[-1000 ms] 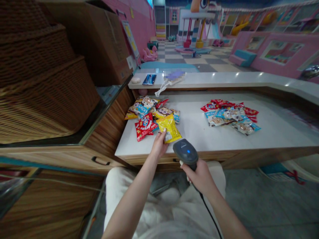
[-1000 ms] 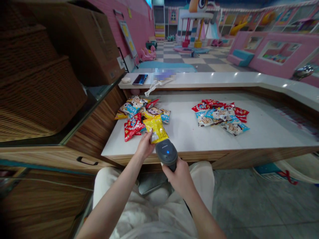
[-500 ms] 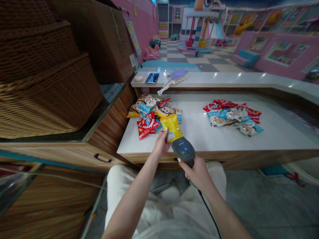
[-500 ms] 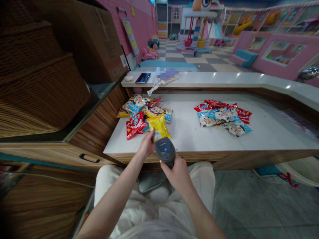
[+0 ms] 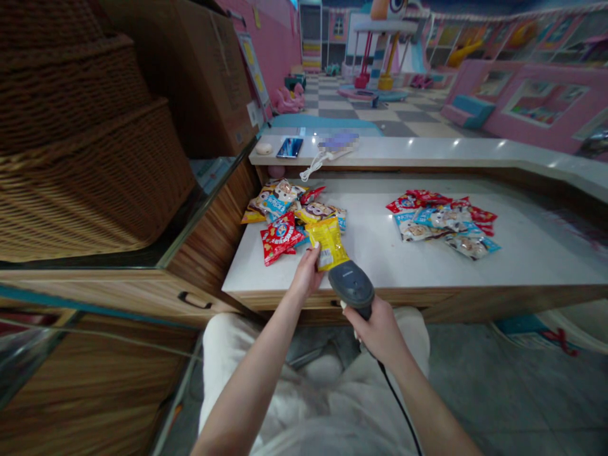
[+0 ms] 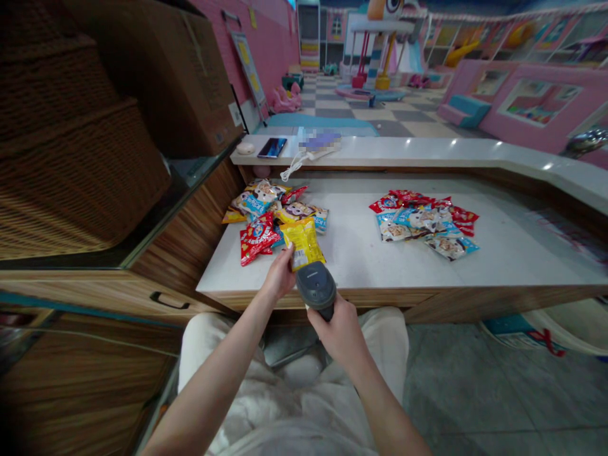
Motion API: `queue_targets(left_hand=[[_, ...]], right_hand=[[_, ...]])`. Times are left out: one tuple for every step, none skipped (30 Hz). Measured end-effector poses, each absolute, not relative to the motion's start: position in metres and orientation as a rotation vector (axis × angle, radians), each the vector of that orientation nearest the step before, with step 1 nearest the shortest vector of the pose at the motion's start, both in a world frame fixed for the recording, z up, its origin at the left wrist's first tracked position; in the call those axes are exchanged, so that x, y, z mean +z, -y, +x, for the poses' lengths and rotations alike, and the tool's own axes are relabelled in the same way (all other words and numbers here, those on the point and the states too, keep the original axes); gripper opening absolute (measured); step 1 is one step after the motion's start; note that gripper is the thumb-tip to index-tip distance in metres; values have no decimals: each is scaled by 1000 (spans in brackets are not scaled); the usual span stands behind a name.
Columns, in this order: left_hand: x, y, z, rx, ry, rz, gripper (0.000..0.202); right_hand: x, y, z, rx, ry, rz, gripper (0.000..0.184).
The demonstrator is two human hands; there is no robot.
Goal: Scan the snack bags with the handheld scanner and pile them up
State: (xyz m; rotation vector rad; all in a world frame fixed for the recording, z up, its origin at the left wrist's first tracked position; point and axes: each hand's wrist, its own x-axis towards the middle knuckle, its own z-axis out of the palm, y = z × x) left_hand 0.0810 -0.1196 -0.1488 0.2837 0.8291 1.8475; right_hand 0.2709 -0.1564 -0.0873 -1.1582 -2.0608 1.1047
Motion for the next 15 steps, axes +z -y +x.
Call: queue_targets(left_hand=[[-147,120,82,1862,-840,274,35],[-145,121,83,1875,-860,267,34],[-142,123,83,1884,-887,275,33],[-137,124,83,1892,-923,304,33],[-131,125,80,1905,-966,366,35],[-124,126,76,1931,-1020,463,36],[-116,127,70,1971,-1091,594,39],[-107,128,62,2014,-1192,749,41],[-98,128,52,2042,-1331,914,43],[-89,127,42,2043,-1508,1079,45],[-82,126,31,2000,-1714,1234,46],[-76,124,20,1909,-1928,1367,45],[-73,122,10,1777,-2128,1478,44],[-71,119,2,1615,-2295,1567,44],[-71,116,-5,1441,-2421,1635,44]], right_hand=[[-87,156,272,1109,2055,-1161,15],[-87,156,274,1117,2048,-1163,16],[-87,156,276,1126,2040,-1165,16],[-86,156,278,1137,2030,-1170,16],[-86,155,280,1147,2020,-1175,17],[-85,155,283,1154,2009,-1182,17],[-85,154,285,1156,1999,-1189,18],[-84,154,287,1156,1990,-1194,19],[-84,153,289,1154,1983,-1199,20],[-84,153,290,1156,1979,-1200,20],[-85,152,291,1158,1978,-1200,21],[-85,152,292,1161,1976,-1201,21],[-86,152,293,1162,1974,-1202,21],[-87,153,294,1164,1972,-1204,21],[-88,153,294,1167,1970,-1206,20]])
